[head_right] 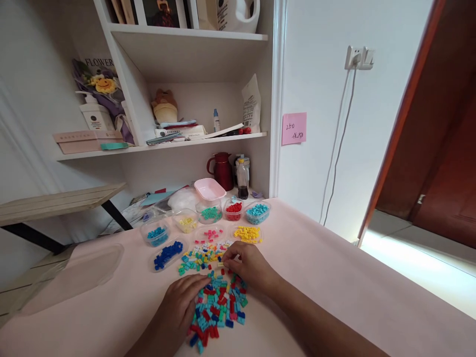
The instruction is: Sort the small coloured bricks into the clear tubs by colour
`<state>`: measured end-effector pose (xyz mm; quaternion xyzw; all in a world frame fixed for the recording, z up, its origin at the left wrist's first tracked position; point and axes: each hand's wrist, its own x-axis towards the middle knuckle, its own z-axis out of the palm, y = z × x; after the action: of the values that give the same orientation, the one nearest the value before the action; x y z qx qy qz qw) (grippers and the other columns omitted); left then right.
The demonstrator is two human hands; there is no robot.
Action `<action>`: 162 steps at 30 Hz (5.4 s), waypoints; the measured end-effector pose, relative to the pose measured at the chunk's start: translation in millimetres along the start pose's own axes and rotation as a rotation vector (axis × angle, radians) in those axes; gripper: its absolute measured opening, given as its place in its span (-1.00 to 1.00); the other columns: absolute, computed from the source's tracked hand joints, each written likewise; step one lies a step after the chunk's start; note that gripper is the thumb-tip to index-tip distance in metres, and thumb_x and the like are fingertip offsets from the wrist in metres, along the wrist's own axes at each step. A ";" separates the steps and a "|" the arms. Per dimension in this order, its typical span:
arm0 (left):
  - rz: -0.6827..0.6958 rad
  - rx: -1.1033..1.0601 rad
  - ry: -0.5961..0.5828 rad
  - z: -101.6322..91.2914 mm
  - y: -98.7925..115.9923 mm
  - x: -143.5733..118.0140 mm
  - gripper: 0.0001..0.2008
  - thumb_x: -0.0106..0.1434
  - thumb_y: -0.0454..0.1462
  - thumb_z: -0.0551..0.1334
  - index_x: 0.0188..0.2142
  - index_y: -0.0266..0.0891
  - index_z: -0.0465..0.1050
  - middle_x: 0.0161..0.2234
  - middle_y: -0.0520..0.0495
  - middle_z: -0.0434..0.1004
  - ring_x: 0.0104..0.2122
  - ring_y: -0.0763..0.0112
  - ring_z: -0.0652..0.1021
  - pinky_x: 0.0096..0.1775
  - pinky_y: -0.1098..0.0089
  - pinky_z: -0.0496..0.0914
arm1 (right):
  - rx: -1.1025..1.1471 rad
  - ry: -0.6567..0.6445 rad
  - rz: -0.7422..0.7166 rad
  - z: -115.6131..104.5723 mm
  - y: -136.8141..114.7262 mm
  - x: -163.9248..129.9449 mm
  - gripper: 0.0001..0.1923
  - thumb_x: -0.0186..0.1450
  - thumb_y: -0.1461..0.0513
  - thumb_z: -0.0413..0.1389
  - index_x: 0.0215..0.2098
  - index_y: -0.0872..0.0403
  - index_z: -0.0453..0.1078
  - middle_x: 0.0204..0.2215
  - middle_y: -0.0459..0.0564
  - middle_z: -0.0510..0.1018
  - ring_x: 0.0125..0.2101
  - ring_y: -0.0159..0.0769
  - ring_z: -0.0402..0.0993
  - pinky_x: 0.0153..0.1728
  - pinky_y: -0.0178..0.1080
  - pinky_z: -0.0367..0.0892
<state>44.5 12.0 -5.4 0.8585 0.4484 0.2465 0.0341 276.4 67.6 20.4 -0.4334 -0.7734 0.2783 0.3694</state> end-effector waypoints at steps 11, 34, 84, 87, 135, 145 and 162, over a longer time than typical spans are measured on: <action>-0.026 -0.020 -0.009 1.8 -0.7 -2.0 -0.52 0.22 -0.42 0.00 0.07 -0.04 0.38 0.06 -0.03 0.47 0.06 0.29 0.44 0.07 0.13 0.36 | -0.029 0.003 0.063 -1.6 3.1 0.4 -0.86 0.16 0.27 0.12 -0.35 0.06 0.52 -0.31 -0.01 0.58 -0.28 -0.26 0.47 -0.26 -0.27 0.35; -0.141 -0.311 0.112 4.3 1.5 -3.6 -0.56 0.16 -0.50 0.03 -0.10 -0.08 0.48 -0.11 -0.02 0.56 -0.06 0.34 0.48 0.03 0.19 0.33 | 0.020 0.254 0.141 33.6 -27.6 166.6 -0.75 0.19 0.19 0.07 -0.25 0.13 0.52 -0.38 0.04 0.59 -0.33 -0.24 0.50 -0.29 -0.24 0.35; -0.049 -0.081 0.006 1.6 -0.7 1.6 -0.60 0.25 -0.39 0.01 -0.01 -0.05 0.44 0.00 -0.07 0.50 0.00 0.26 0.47 0.03 0.10 0.39 | -0.506 -0.089 -0.038 26.7 -4.5 16.8 -0.89 0.21 0.22 0.08 -0.39 0.01 0.45 -0.35 -0.06 0.54 -0.25 -0.26 0.39 -0.30 -0.30 0.16; -0.047 -0.070 -0.002 0.7 -0.2 1.8 -0.60 0.24 -0.39 0.01 -0.01 -0.06 0.45 0.00 -0.09 0.50 0.01 0.25 0.47 0.04 0.09 0.38 | -0.506 -0.076 -0.012 27.5 -2.8 18.2 -0.88 0.21 0.24 0.06 -0.39 0.01 0.45 -0.34 -0.07 0.54 -0.26 -0.28 0.39 -0.32 -0.31 0.15; -0.051 -0.109 -0.006 -0.6 4.5 0.4 -0.55 0.23 -0.43 -0.02 0.00 -0.06 0.43 0.01 -0.08 0.49 0.01 0.27 0.46 0.05 0.09 0.37 | -0.496 -0.142 -0.053 22.0 -0.5 16.3 -0.92 0.19 0.24 0.13 -0.34 0.04 0.44 -0.30 -0.04 0.50 -0.24 -0.26 0.37 -0.27 -0.29 0.16; -0.258 -0.359 0.294 -9.5 5.8 0.6 -0.64 0.28 -0.37 -0.02 -0.10 -0.12 0.49 0.00 -0.12 0.41 0.00 0.30 0.46 0.00 0.24 0.42 | -0.466 -0.162 -0.028 20.0 -1.4 17.1 -0.93 0.18 0.26 0.13 -0.35 0.04 0.44 -0.30 -0.03 0.51 -0.23 -0.27 0.39 -0.25 -0.30 0.18; -0.527 -0.506 0.441 -12.8 -9.2 2.3 -0.68 0.15 -0.39 0.00 -0.37 -0.20 0.54 -0.20 -0.08 0.50 -0.10 0.30 0.50 0.02 0.20 0.37 | -0.454 -0.180 -0.047 19.0 -0.3 16.7 -0.94 0.18 0.27 0.10 -0.37 0.03 0.42 -0.32 -0.05 0.51 -0.26 -0.27 0.38 -0.31 -0.30 0.17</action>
<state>32.9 17.3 4.1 0.6058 0.5746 0.5092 0.2088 254.9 80.0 15.3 -0.4609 -0.8557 0.1261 0.1985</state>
